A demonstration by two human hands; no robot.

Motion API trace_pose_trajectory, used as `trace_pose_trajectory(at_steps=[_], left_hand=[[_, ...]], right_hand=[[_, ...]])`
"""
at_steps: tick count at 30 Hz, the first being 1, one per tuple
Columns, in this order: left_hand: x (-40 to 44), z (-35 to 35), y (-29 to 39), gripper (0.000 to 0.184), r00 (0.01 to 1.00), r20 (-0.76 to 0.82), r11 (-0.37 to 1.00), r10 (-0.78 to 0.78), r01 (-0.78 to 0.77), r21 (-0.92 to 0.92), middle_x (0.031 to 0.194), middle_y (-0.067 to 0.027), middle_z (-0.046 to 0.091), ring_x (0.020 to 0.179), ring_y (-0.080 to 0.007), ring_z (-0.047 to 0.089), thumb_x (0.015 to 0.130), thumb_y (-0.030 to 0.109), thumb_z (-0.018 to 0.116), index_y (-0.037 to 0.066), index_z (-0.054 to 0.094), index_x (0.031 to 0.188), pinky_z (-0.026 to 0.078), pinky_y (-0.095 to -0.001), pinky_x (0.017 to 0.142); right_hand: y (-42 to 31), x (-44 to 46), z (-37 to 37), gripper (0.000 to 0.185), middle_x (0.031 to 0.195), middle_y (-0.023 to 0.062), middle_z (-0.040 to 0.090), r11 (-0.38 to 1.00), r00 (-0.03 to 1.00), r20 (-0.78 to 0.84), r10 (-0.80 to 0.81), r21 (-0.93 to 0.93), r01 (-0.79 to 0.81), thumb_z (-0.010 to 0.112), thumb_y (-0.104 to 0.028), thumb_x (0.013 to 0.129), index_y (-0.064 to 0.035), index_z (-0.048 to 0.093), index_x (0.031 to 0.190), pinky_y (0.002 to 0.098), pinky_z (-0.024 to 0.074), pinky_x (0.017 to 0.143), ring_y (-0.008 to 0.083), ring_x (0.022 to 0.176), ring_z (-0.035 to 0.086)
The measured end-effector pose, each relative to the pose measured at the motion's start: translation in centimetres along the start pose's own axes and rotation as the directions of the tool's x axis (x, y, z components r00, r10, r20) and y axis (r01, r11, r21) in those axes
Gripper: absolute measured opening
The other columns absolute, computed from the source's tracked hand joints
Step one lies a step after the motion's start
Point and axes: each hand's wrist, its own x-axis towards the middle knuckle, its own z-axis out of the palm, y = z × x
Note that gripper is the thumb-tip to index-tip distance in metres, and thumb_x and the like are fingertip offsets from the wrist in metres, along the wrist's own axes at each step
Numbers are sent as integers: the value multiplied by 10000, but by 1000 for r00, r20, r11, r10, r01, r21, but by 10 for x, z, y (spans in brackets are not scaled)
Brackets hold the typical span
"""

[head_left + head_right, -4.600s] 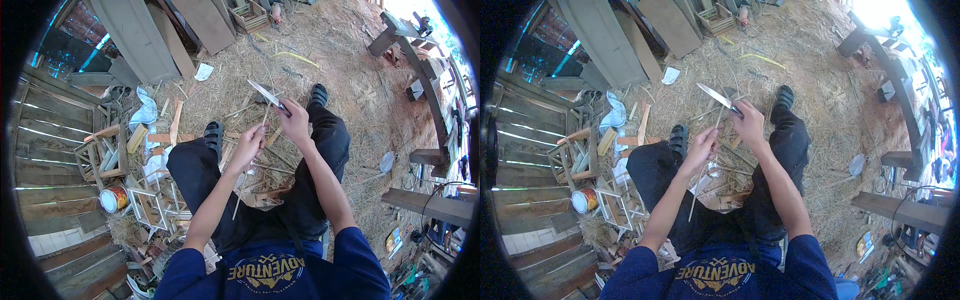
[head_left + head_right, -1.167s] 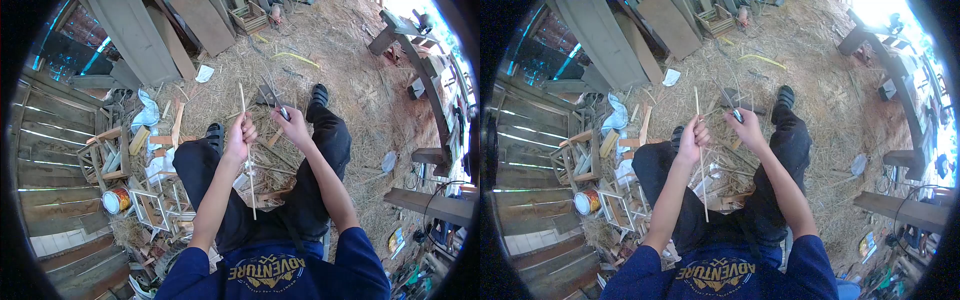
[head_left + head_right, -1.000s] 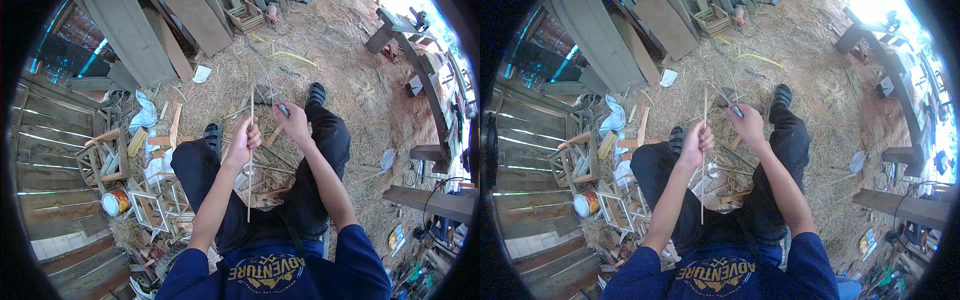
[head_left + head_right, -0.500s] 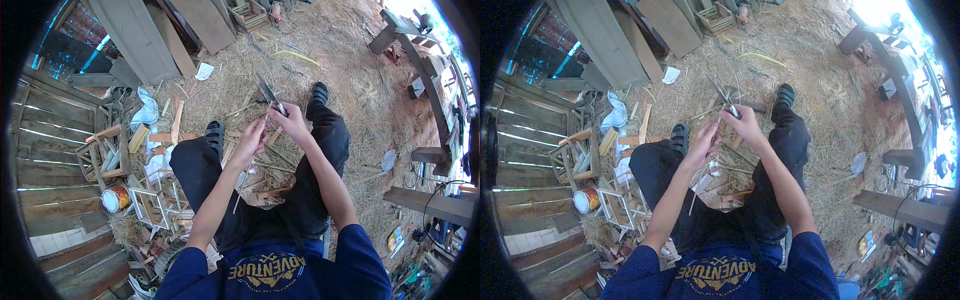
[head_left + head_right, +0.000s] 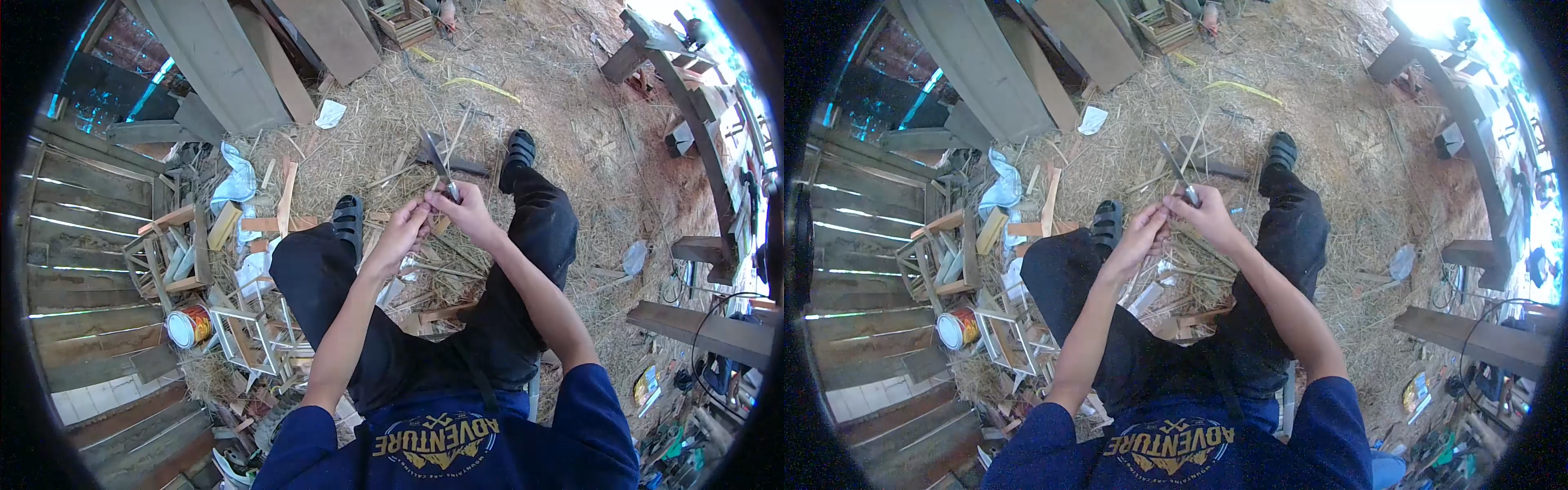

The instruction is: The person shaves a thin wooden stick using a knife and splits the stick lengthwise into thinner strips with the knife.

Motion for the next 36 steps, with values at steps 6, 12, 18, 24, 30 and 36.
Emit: trace_pose_trajectory(at_steps=[6, 12, 18, 24, 30, 36], left_hand=[[0, 1, -1, 246, 998, 64, 999, 17, -20, 48, 720, 75, 403, 551, -20, 292, 1094, 329, 465, 108, 563, 1142, 238, -198, 491], [2, 7, 0, 237, 1000, 31, 996, -4, 2, 86, 727, 68, 410, 558, -17, 314, 1096, 301, 457, 91, 561, 1132, 251, -193, 493], [6, 0, -2, 208, 999, -32, 992, 42, -46, -120, 741, 66, 443, 555, -19, 342, 1092, 283, 462, 100, 560, 1095, 271, -195, 486], [11, -1, -5, 192, 990, -124, 990, 73, -87, -112, 714, 77, 408, 542, -20, 327, 1093, 302, 463, 137, 554, 1056, 252, -205, 471], [12, -10, -8, 199, 996, -65, 979, 65, -77, -187, 701, 77, 370, 480, -29, 271, 1100, 292, 441, 135, 522, 1009, 202, -224, 425], [-1, -1, 0, 119, 997, -3, 983, 82, -82, -164, 691, 73, 332, 476, -20, 263, 1097, 260, 436, 170, 482, 1035, 188, -215, 415]], right_hand=[[-15, 25, -29, 197, 645, -78, 514, 997, 935, -356, -4, 70, 31, 717, -219, 952, -49, 662, 871, 237, 282, 447, 6, 519, 410], [-17, 19, -26, 204, 645, -76, 503, 1000, 935, -355, -4, 25, 14, 722, -238, 949, -48, 668, 899, 241, 296, 469, 19, 543, 417], [9, 10, -9, 288, 644, 16, 512, 897, 985, 31, -168, -410, 166, 665, -274, 974, 12, 643, 950, 319, 373, 550, 90, 616, 443], [-8, 3, -2, 363, 759, 159, 569, 825, 974, 201, -101, -530, 195, 543, -344, 1044, 18, 574, 1058, 396, 451, 651, 254, 697, 575], [-1, 1, -6, 394, 893, 238, 609, 650, 900, 323, -292, -624, 435, 455, -388, 1064, -6, 548, 1058, 503, 469, 710, 459, 829, 604], [-3, 1, -14, 454, 844, 211, 582, 539, 848, 396, -351, -655, 529, 451, -466, 1038, -20, 525, 997, 507, 453, 724, 440, 829, 587]])
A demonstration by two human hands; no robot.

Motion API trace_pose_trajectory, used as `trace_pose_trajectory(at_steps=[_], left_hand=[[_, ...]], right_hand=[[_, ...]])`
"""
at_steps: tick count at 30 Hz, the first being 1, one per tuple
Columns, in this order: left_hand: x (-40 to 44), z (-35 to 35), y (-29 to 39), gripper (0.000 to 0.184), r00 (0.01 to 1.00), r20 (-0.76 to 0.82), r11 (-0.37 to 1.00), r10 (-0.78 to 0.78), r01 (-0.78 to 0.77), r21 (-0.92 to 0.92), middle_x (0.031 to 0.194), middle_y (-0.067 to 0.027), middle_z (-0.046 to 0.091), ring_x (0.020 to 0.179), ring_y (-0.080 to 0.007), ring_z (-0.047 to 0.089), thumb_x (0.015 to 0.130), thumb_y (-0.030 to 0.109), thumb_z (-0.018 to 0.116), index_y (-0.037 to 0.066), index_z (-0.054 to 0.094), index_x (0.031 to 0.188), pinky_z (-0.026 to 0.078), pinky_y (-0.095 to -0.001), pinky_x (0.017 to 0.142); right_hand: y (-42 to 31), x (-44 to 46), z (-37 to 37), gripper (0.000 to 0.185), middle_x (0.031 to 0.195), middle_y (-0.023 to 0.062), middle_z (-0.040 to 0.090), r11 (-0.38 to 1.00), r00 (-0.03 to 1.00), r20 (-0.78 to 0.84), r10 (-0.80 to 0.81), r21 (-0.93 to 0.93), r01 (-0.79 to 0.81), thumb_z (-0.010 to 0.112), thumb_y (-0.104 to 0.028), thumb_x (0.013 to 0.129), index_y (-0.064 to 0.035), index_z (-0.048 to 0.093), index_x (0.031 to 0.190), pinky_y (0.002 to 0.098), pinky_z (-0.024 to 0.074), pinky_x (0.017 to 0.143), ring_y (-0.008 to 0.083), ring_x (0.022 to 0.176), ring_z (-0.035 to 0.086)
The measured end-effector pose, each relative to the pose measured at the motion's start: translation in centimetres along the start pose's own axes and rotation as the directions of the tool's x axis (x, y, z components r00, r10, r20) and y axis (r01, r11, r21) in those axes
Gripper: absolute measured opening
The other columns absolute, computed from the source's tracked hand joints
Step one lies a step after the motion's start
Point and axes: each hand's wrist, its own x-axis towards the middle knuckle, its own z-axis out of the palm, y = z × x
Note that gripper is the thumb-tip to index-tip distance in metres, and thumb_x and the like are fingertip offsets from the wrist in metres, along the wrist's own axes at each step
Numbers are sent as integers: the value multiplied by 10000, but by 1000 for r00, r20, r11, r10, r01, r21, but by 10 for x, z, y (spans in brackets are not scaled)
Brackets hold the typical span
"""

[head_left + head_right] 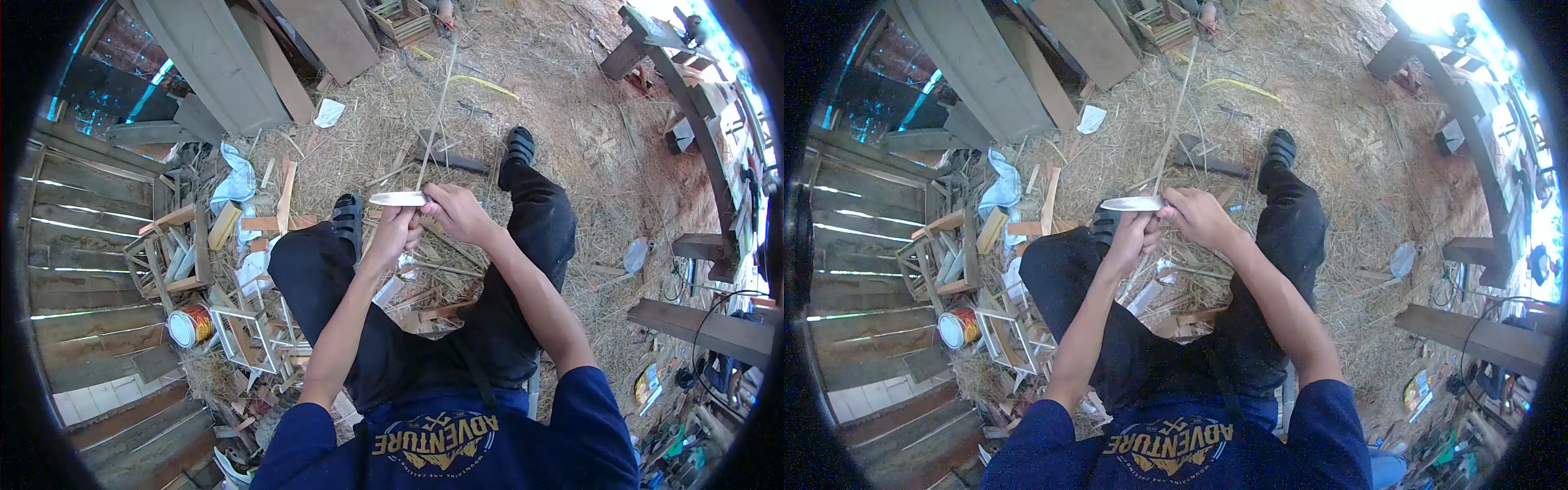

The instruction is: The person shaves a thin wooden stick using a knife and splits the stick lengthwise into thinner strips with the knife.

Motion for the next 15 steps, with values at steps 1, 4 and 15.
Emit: trace_pose_trajectory(at_steps=[1, 4, 15], left_hand=[[0, -2, -2, 83, 1000, 28, 1000, -4, 4, 0, 686, 76, 323, 479, -18, 261, 1092, 253, 441, 188, 473, 1051, 179, -213, 415], [-2, -5, -2, 154, 998, 43, 999, -36, 36, -11, 707, 63, 343, 473, -15, 255, 1108, 278, 429, 167, 476, 1013, 209, -212, 416], [-8, -1, -3, 182, 996, 2, 996, -84, 84, 26, 753, 47, 363, 507, -25, 315, 1110, 296, 423, 130, 456, 1043, 248, -210, 433]], right_hand=[[1, -1, -1, 462, 841, 206, 582, 1000, 1000, -5, -19, -10, 19, 456, -475, 1030, -21, 524, 987, 505, 450, 726, 437, 830, 585], [0, 0, -2, 426, 832, 192, 587, 996, 997, -22, -69, -51, 68, 495, -453, 1004, -30, 518, 958, 499, 449, 737, 426, 834, 589], [-6, 0, -10, 424, 824, 153, 595, 989, 997, -54, -48, -142, 40, 534, -464, 967, -42, 523, 934, 458, 440, 761, 396, 831, 587]])
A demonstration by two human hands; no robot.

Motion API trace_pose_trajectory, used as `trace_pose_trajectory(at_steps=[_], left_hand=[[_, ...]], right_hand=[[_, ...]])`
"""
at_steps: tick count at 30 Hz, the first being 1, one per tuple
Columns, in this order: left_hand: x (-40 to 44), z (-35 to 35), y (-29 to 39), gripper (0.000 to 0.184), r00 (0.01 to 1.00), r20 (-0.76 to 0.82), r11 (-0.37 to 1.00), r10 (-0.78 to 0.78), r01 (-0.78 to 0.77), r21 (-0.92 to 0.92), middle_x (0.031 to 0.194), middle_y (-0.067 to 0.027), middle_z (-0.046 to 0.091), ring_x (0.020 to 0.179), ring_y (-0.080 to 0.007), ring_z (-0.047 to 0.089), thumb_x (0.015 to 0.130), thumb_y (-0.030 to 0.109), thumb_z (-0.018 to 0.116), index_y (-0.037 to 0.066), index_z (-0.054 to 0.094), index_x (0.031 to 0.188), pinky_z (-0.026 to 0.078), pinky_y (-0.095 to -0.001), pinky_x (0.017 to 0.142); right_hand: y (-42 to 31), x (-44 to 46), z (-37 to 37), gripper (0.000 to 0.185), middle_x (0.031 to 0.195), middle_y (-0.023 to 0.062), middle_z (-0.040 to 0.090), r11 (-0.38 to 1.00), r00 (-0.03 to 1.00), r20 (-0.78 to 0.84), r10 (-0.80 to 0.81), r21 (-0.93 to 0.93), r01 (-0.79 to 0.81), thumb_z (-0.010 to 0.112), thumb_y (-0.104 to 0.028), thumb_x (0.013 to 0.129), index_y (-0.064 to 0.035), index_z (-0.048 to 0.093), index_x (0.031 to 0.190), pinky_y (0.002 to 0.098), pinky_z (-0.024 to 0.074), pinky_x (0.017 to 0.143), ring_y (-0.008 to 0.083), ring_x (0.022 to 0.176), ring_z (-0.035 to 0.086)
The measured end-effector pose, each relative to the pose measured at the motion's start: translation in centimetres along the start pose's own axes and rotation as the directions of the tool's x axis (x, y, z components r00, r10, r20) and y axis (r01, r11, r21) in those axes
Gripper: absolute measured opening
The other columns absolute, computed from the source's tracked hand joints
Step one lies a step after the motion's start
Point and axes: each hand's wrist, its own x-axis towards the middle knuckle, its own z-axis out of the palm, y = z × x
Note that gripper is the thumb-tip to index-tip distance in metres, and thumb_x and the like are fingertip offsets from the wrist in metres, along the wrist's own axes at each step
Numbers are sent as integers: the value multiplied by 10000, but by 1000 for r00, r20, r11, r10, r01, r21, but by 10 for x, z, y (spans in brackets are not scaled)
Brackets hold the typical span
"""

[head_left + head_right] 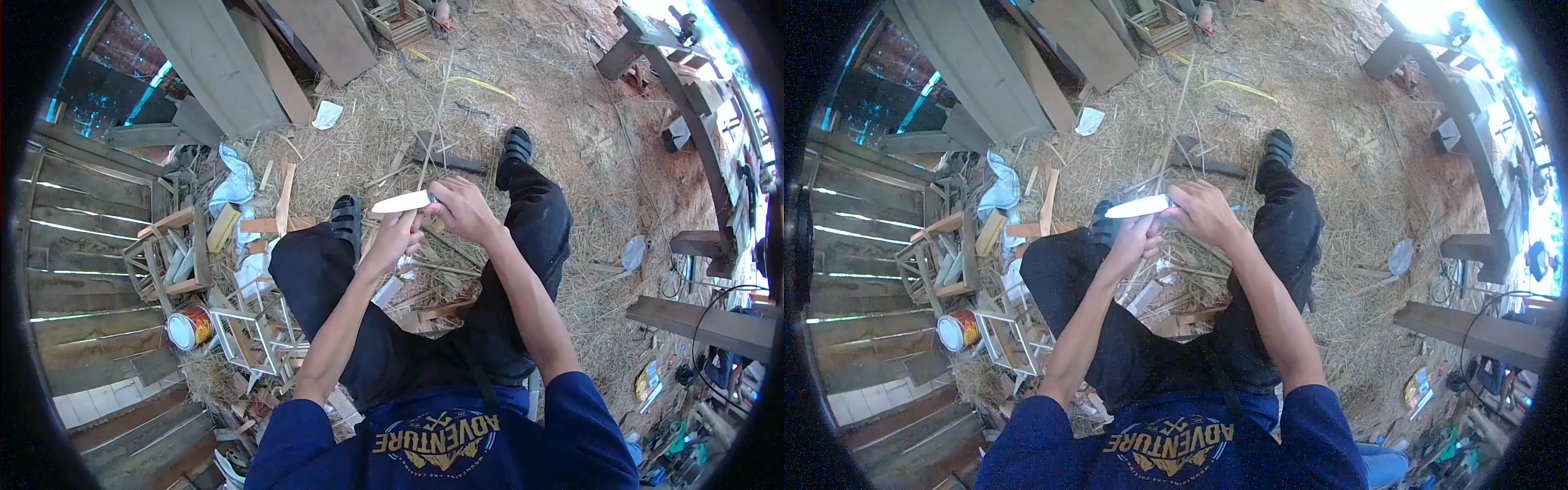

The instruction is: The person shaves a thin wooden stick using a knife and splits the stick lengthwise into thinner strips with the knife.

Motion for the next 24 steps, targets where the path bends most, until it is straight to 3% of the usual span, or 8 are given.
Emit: trace_pose_trajectory(at_steps=[3, 6, 9, 11, 12, 20, 24], left_hand=[[1, 1, -3, 188, 1000, 5, 1000, 22, -22, 0, 757, 44, 366, 503, -28, 315, 1112, 296, 417, 123, 453, 1047, 247, -212, 426], [-2, 6, 2, 193, 999, -5, 999, 41, -41, 2, 749, 43, 365, 493, -29, 307, 1112, 297, 416, 122, 448, 1037, 245, -213, 418], [-12, 15, 5, 217, 998, 35, 997, 46, -48, 58, 722, 49, 356, 484, -26, 287, 1108, 329, 421, 136, 439, 1011, 221, -211, 408], [-21, 19, -2, 230, 996, 83, 998, 16, -20, 51, 708, 52, 352, 479, -25, 274, 1107, 344, 419, 142, 433, 998, 206, -210, 405], [-25, 21, -6, 232, 994, 109, 1000, -10, 8, 18, 705, 51, 352, 477, -25, 270, 1109, 343, 415, 141, 429, 995, 203, -209, 405], [-18, -11, -13, 257, 975, 221, 996, -34, 15, 84, 720, 49, 360, 486, -24, 276, 1115, 352, 396, 128, 453, 1004, 236, -213, 425], [-18, -8, -7, 299, 996, 77, 994, -33, 25, 109, 706, 54, 380, 480, -18, 284, 1098, 399, 437, 112, 496, 1038, 263, -202, 438]], right_hand=[[0, 0, -3, 431, 823, 155, 592, 998, 999, -19, -30, -60, 29, 539, -474, 959, -44, 524, 935, 454, 435, 759, 393, 824, 579], [2, 0, -2, 340, 826, 151, 625, 995, 998, -53, -42, -94, 37, 590, -387, 969, -55, 551, 907, 458, 457, 771, 372, 834, 619], [22, -3, -12, 301, 815, 159, 621, 964, 981, -120, 149, -204, -172, 591, -342, 975, -54, 563, 892, 464, 449, 761, 377, 827, 612], [41, -5, -22, 288, 799, 173, 611, 919, 888, -318, 331, -104, -379, 584, -313, 982, -47, 564, 875, 480, 442, 749, 393, 809, 598], [47, -5, -26, 308, 798, 182, 612, 907, 883, -333, 331, -147, -395, 565, -328, 1000, -37, 554, 901, 490, 439, 742, 405, 807, 596], [45, -20, -26, 349, 783, 171, 609, 884, 891, -239, 385, -183, -431, 541, -378, 1022, -35, 567, 962, 484, 451, 728, 389, 802, 608], [30, -8, -24, 350, 754, 172, 596, 917, 919, -173, 355, -125, -378, 560, -380, 1015, -39, 575, 937, 478, 456, 715, 379, 777, 613]])
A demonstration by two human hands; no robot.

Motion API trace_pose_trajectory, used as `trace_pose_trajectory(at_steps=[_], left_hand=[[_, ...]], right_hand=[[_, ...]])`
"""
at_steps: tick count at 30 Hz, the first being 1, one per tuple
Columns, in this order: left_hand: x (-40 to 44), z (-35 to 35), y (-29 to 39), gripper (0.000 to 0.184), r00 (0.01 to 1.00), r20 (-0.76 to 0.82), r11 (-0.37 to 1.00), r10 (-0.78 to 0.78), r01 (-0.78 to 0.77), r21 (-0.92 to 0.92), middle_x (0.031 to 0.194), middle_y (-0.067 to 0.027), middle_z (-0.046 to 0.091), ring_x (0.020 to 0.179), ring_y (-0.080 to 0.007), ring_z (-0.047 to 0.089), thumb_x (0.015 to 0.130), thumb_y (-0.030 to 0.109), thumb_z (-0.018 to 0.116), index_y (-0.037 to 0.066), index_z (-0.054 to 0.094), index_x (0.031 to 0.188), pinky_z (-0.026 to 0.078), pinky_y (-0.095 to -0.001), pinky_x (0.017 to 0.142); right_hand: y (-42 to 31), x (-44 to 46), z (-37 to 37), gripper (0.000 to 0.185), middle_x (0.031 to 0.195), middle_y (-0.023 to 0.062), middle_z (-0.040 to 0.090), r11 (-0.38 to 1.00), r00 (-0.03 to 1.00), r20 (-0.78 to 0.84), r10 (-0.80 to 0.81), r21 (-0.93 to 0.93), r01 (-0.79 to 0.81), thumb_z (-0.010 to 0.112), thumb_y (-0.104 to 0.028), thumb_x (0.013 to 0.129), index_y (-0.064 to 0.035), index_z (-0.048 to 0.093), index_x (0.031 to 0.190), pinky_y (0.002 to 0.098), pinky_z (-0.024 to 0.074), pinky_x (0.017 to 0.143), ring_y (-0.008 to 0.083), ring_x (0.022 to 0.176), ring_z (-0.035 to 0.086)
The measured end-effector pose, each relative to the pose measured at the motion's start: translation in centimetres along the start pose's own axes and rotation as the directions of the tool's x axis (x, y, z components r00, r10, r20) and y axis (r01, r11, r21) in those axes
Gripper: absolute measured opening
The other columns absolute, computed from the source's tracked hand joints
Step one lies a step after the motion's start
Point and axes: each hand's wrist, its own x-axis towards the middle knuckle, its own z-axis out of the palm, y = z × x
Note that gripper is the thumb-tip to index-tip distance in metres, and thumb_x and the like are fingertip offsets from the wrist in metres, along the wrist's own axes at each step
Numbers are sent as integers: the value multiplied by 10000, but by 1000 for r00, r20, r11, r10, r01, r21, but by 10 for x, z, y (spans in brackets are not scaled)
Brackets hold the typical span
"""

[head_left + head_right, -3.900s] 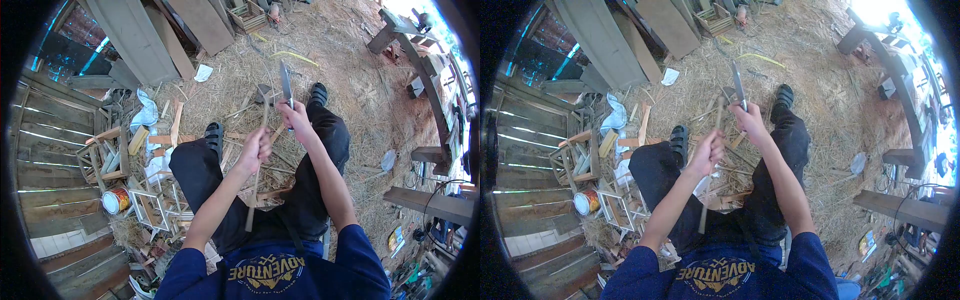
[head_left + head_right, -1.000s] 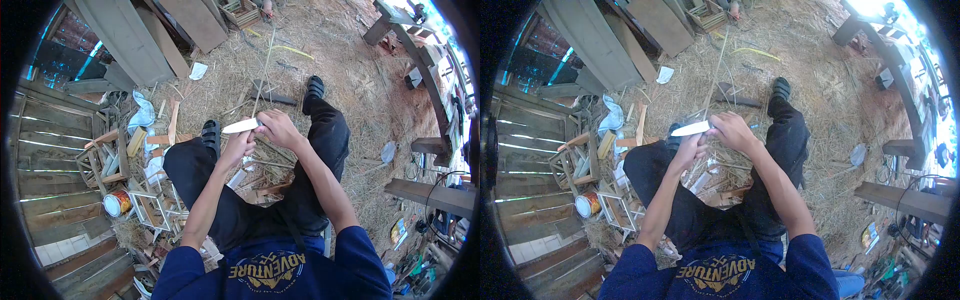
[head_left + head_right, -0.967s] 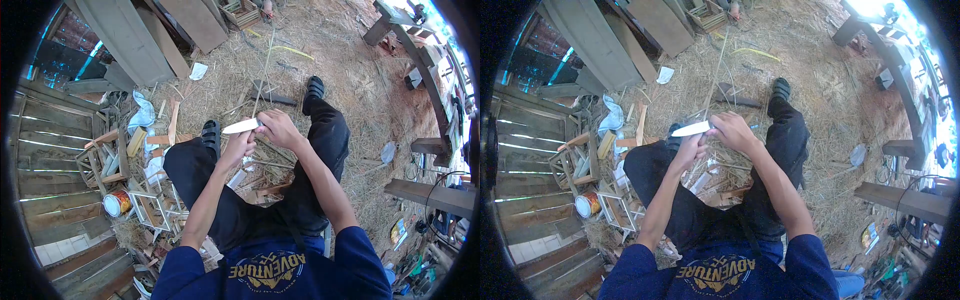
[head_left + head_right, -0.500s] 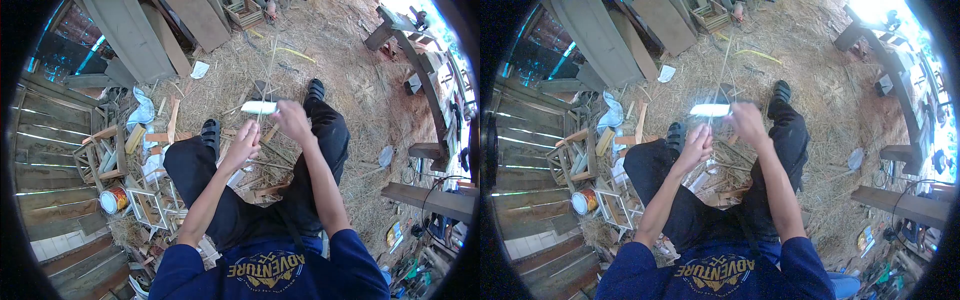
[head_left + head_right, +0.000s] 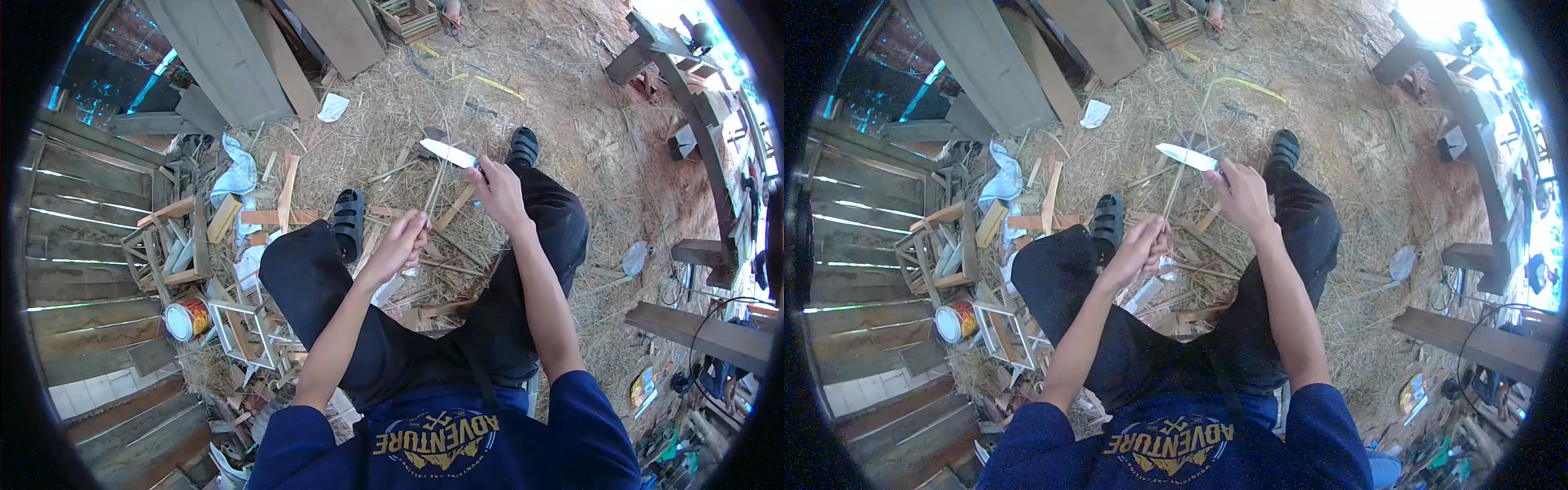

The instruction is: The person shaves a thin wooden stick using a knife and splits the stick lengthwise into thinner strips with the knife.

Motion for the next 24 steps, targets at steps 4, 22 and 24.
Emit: trace_pose_trajectory(at_steps=[4, 22, 24], left_hand=[[8, 3, 8, 278, 985, -132, 993, 115, -117, -11, 683, 50, 369, 485, -17, 315, 1104, 338, 441, 70, 515, 1110, 285, -206, 426], [39, 9, 11, 257, 939, -209, 961, 272, -255, 105, 670, 69, 441, 502, -8, 332, 1058, 269, 573, 61, 678, 1167, 247, -197, 447], [36, 10, 12, 265, 937, -197, 957, 288, -277, 82, 658, 76, 439, 506, -8, 344, 1057, 261, 577, 62, 691, 1189, 252, -203, 446]], right_hand=[[-10, 4, 16, 386, 657, 160, 583, 998, 999, 4, -34, 60, 33, 561, -417, 1009, -46, 589, 908, 486, 454, 624, 381, 666, 618], [-32, 4, 19, 313, 735, 151, 604, 957, 973, -70, -221, 177, 230, 711, -306, 910, -16, 635, 998, 432, 470, 630, 356, 682, 620], [-30, 7, 18, 324, 746, 149, 614, 959, 968, -116, -222, 154, 239, 724, -303, 896, -14, 643, 1019, 427, 475, 635, 346, 687, 629]])
